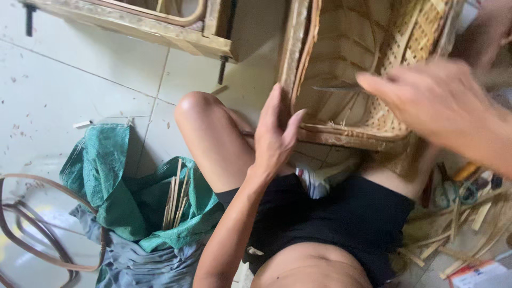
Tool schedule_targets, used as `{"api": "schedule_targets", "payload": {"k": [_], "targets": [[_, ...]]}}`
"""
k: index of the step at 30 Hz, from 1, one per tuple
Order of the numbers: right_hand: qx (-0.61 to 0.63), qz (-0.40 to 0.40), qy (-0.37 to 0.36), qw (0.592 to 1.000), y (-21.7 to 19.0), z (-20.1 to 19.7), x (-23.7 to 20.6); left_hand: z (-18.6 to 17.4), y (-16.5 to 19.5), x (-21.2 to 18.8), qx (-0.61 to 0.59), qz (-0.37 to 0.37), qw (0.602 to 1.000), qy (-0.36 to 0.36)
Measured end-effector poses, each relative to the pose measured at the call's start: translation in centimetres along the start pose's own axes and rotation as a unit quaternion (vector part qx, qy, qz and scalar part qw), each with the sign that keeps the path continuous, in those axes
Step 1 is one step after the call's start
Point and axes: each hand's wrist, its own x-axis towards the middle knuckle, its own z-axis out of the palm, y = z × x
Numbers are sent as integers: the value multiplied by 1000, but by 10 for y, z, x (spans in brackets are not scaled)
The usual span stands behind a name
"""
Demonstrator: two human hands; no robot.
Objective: The person sits on the floor and repairs a rectangular woven basket. They apply glue to the basket's frame, press the edges, and use pliers and a knife to trim and adjust the woven material.
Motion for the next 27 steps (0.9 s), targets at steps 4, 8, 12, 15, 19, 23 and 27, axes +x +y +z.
{"api": "schedule_targets", "payload": {"k": [4,8,12,15,19,23,27], "targets": [[-207,-86,78,971,10,-29,66,7,0,24,69,-26,996,-55],[-266,-133,37,954,7,-48,97,7,-1,27,61,-88,991,-83],[-333,-169,-17,928,-8,-57,123,9,-3,31,56,-101,990,-84],[-307,-205,-67,927,-15,-69,144,12,-5,39,41,-127,986,-97],[-239,-268,-78,930,-19,-76,185,14,-4,42,40,-128,987,-86],[-229,-295,26,927,-16,-52,231,15,-6,40,59,-129,985,-96],[-183,-265,81,943,5,-30,239,14,-10,35,75,-134,983,-101]]}}
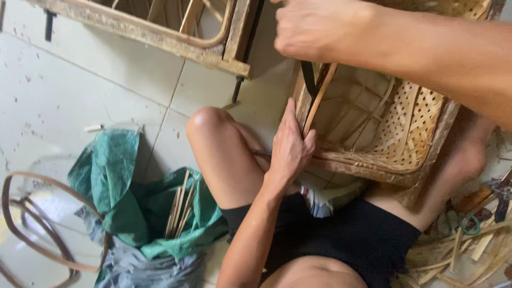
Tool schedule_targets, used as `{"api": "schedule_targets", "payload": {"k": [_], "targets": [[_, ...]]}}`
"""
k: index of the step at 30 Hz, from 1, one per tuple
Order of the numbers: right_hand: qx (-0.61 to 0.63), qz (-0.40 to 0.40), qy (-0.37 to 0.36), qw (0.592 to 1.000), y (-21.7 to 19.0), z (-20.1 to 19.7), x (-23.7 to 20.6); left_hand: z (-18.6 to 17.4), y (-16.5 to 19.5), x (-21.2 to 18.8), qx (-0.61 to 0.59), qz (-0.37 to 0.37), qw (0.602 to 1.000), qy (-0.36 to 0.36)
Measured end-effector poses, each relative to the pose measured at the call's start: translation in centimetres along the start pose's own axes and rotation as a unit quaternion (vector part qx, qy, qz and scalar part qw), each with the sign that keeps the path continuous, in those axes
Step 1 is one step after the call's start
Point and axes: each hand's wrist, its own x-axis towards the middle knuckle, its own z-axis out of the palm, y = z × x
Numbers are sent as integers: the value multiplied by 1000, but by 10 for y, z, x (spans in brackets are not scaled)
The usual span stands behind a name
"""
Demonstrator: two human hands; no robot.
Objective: The person sits on the floor and repairs a rectangular woven basket. They apply glue to the basket's frame, press the edges, and use pliers and a knife to trim and adjust the woven material.
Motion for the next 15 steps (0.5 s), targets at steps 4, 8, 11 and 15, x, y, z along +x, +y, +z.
{"api": "schedule_targets", "payload": {"k": [4,8,11,15], "targets": [[73,74,131,986,17,7,-88,-4,7,1,-6,24,1000,17],[197,283,219,913,8,34,-181,6,37,43,154,120,973,126],[259,435,302,808,-14,61,-213,32,59,111,225,226,914,252],[362,410,292,785,-15,70,-249,49,52,155,149,37,983,96]]}}
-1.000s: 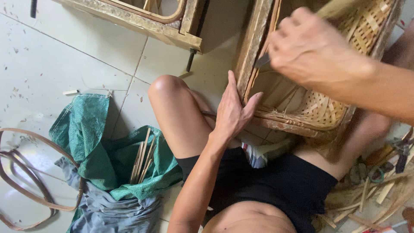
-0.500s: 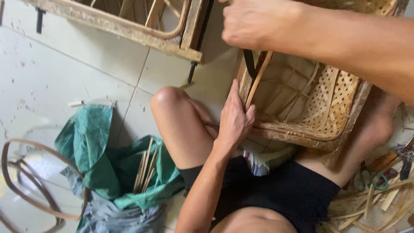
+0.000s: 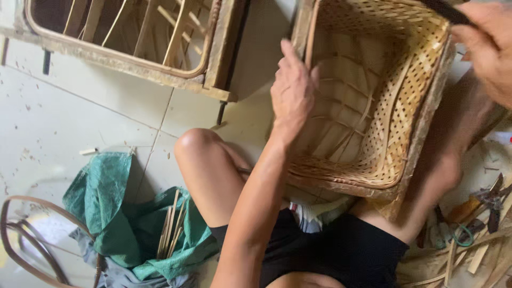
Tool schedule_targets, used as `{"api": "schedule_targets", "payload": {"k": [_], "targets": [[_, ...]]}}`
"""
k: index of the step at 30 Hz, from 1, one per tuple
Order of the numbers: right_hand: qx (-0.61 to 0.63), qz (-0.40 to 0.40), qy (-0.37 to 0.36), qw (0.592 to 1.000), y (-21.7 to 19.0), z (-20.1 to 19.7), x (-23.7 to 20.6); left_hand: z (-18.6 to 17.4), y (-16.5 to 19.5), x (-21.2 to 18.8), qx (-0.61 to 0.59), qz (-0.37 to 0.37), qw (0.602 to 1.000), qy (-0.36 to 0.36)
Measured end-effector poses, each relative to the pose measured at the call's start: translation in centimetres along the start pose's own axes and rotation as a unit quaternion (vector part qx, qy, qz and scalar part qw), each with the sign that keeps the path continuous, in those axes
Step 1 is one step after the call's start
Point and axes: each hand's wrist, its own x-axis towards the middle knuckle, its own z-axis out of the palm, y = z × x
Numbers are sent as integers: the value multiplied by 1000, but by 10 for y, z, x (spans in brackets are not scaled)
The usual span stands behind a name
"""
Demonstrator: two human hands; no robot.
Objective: The person sits on the floor and repairs a rectangular woven basket. They apply glue to the basket's frame, press the edges, and use pliers and a knife to trim and adjust the woven material.
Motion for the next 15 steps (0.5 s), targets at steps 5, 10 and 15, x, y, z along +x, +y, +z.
{"api": "schedule_targets", "payload": {"k": [5,10,15], "targets": [[-41,45,-64,996,13,-14,1,3,-13,3,46,13,999,13],[-88,-13,-59,994,19,-7,30,2,-5,3,176,90,975,102],[-205,-77,-100,971,29,9,89,4,5,13,216,133,955,154]]}}
